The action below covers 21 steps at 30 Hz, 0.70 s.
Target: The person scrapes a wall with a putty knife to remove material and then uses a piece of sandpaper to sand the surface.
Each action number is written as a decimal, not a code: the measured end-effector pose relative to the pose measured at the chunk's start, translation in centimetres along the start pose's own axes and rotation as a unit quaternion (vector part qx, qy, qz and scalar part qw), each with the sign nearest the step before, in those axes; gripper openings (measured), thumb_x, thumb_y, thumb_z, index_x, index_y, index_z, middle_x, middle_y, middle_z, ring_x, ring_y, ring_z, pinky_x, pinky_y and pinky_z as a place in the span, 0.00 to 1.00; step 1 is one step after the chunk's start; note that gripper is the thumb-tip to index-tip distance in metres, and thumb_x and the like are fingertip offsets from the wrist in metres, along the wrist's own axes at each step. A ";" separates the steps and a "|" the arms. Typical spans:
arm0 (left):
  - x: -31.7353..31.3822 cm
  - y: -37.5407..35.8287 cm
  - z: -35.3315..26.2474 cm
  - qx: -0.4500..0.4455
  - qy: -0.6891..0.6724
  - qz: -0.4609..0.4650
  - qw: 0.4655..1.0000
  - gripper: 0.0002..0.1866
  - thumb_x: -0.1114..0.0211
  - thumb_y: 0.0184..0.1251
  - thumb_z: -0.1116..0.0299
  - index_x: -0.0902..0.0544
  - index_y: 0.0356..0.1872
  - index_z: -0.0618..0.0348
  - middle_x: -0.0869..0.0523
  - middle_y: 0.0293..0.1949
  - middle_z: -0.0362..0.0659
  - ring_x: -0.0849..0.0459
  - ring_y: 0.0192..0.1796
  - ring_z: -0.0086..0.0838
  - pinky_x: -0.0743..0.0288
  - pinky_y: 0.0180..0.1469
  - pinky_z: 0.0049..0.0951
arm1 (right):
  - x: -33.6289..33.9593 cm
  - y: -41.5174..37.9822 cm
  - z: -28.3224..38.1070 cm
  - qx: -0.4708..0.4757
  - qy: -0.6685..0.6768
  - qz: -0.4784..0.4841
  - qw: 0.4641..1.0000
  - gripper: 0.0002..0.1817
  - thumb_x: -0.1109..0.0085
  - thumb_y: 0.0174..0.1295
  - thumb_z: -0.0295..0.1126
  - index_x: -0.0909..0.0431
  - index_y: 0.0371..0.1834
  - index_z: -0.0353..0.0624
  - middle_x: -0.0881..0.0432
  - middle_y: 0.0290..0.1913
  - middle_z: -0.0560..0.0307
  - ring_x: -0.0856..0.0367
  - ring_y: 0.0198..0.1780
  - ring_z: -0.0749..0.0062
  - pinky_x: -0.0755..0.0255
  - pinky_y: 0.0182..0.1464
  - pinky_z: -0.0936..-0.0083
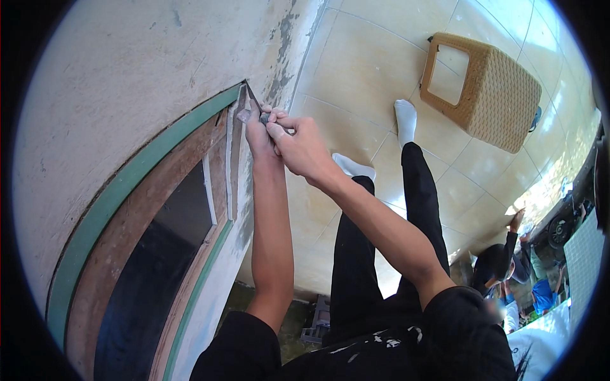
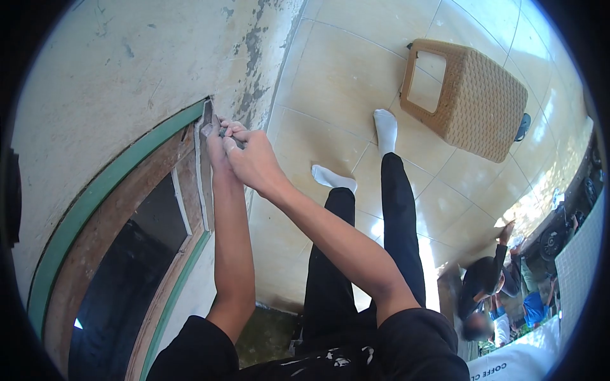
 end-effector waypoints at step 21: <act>-3.7 1.1 2.7 -0.035 0.028 -0.001 0.999 0.22 0.58 0.74 0.51 0.36 0.25 0.59 0.34 0.18 0.40 0.32 0.23 0.29 0.32 0.28 0.27 | 4.0 2.6 0.1 -0.054 0.067 0.040 0.995 0.17 0.48 0.63 0.35 0.26 0.19 0.34 0.32 0.14 0.61 0.42 0.12 0.84 0.52 0.12 0.79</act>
Point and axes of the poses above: each hand's wrist, its own y-axis towards the middle knuckle, its own x-axis out of the back of the hand, z = x × y, the point moved 1 cm from there along y, towards the middle knuckle
